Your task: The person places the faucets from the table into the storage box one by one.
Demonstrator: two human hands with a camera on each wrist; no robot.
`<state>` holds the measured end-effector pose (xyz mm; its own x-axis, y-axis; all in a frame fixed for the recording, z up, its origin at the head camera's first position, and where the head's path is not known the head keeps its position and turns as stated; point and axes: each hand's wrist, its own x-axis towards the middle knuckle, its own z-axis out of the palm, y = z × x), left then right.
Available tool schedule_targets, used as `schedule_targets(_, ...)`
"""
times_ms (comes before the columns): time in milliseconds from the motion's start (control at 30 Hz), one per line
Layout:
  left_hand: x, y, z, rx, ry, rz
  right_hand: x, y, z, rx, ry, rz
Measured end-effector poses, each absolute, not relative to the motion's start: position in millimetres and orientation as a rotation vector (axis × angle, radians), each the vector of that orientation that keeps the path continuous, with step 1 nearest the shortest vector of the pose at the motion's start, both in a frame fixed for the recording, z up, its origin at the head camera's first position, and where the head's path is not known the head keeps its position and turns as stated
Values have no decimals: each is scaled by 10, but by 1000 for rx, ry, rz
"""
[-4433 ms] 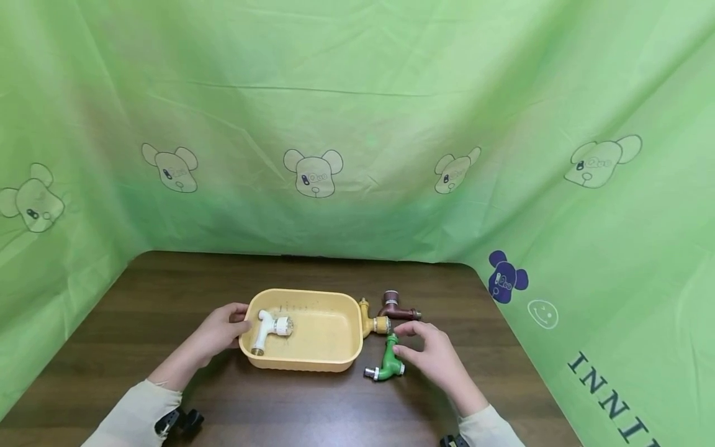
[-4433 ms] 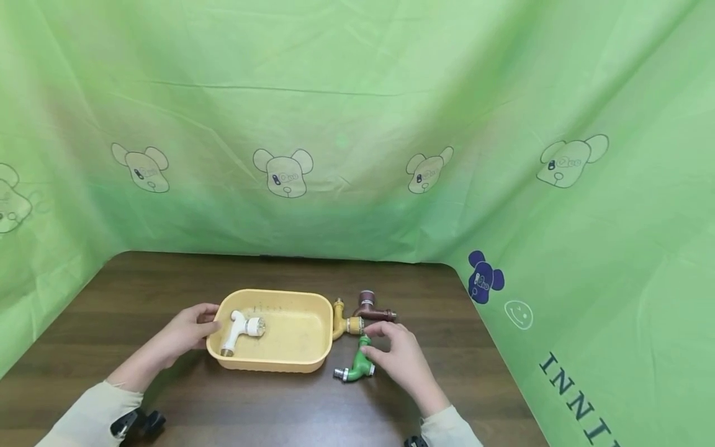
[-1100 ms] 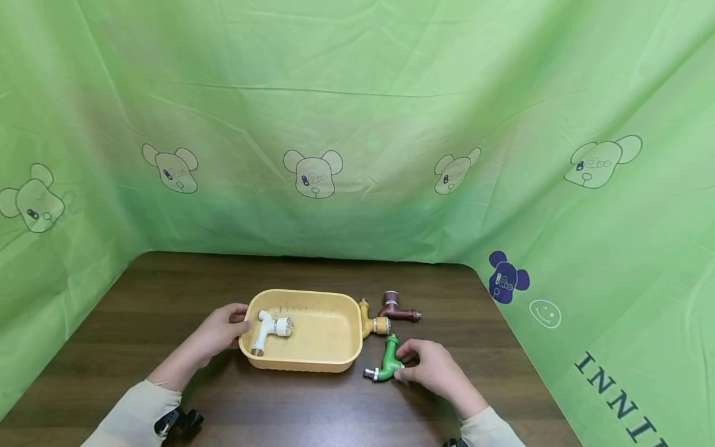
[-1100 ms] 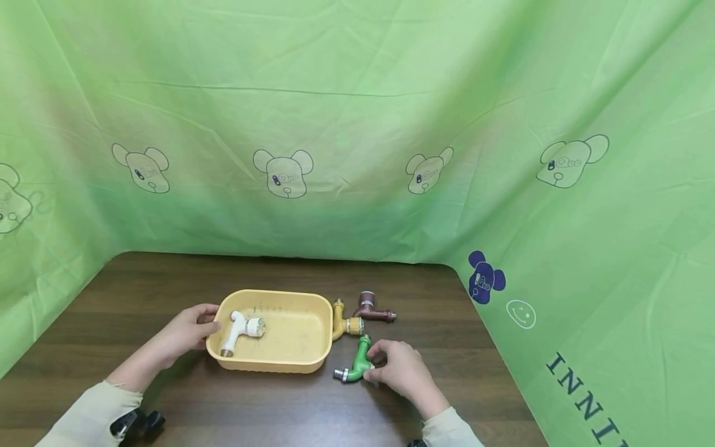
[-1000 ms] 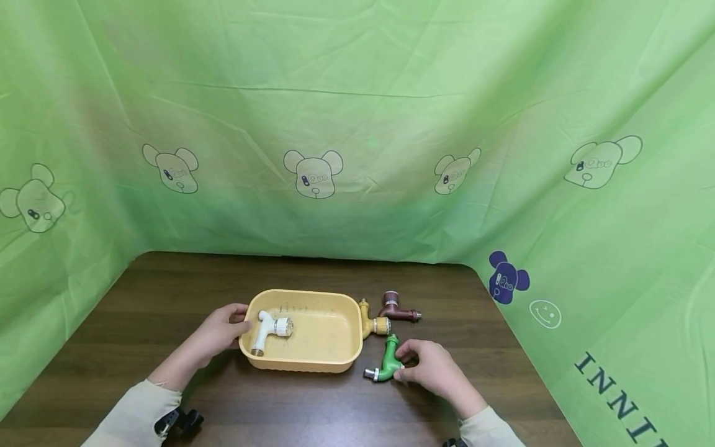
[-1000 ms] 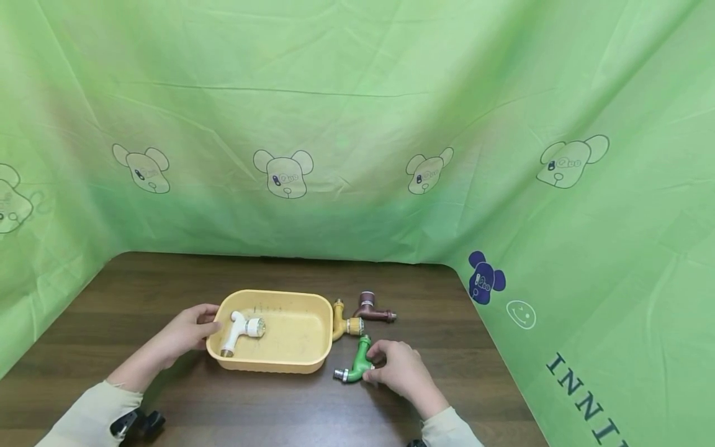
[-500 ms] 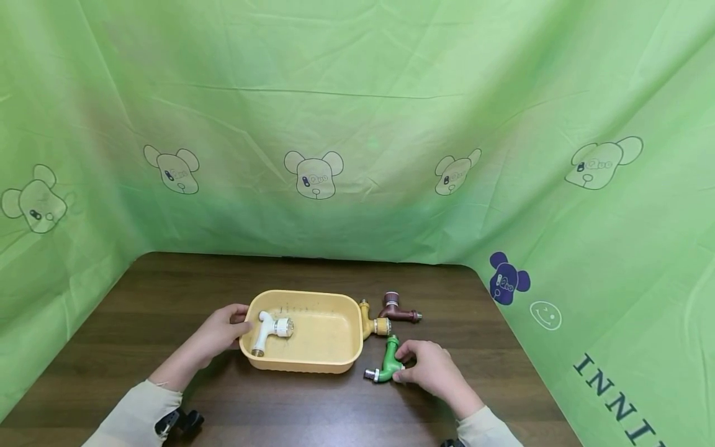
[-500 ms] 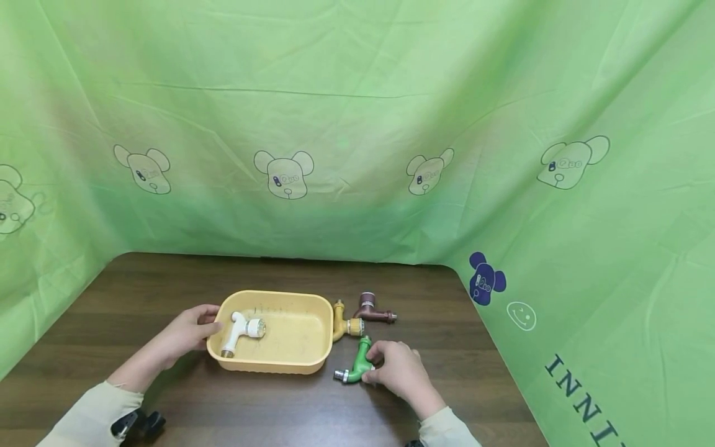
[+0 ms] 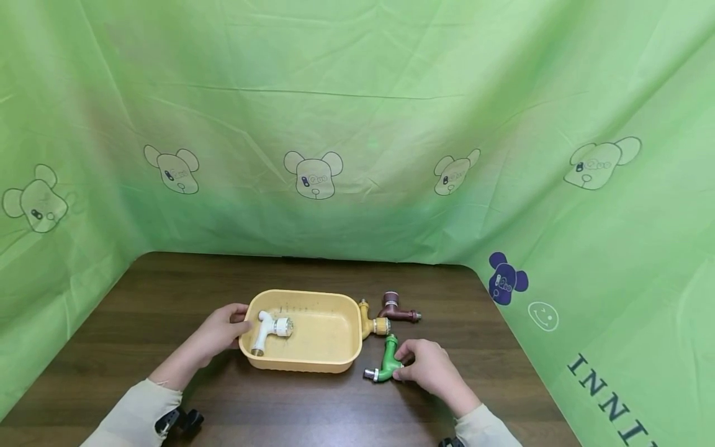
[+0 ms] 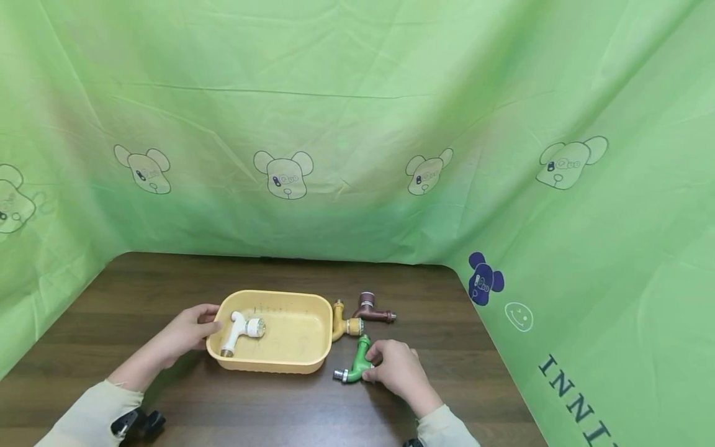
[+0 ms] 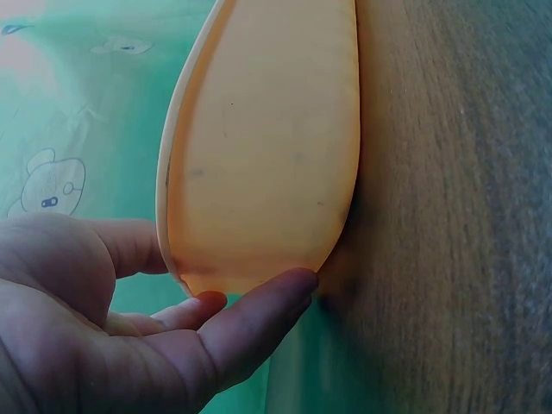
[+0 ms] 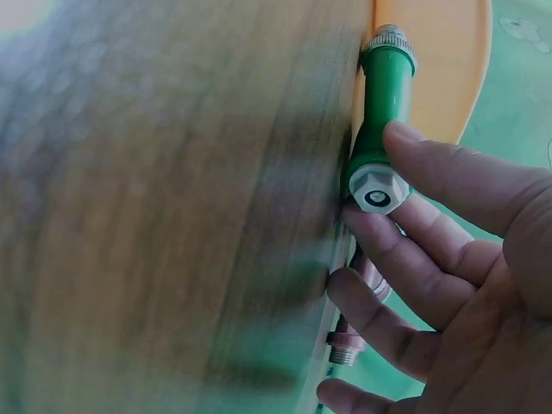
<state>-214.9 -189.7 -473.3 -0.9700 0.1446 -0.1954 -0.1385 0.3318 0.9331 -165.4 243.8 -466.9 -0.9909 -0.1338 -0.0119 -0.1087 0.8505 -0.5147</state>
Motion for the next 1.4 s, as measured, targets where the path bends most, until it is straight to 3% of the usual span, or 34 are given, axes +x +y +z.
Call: schedule_targets(1400, -2115, -1874, -4697, -1, 2358, 1687, -1703, 2663, -4640, -305, 2865, -1201)
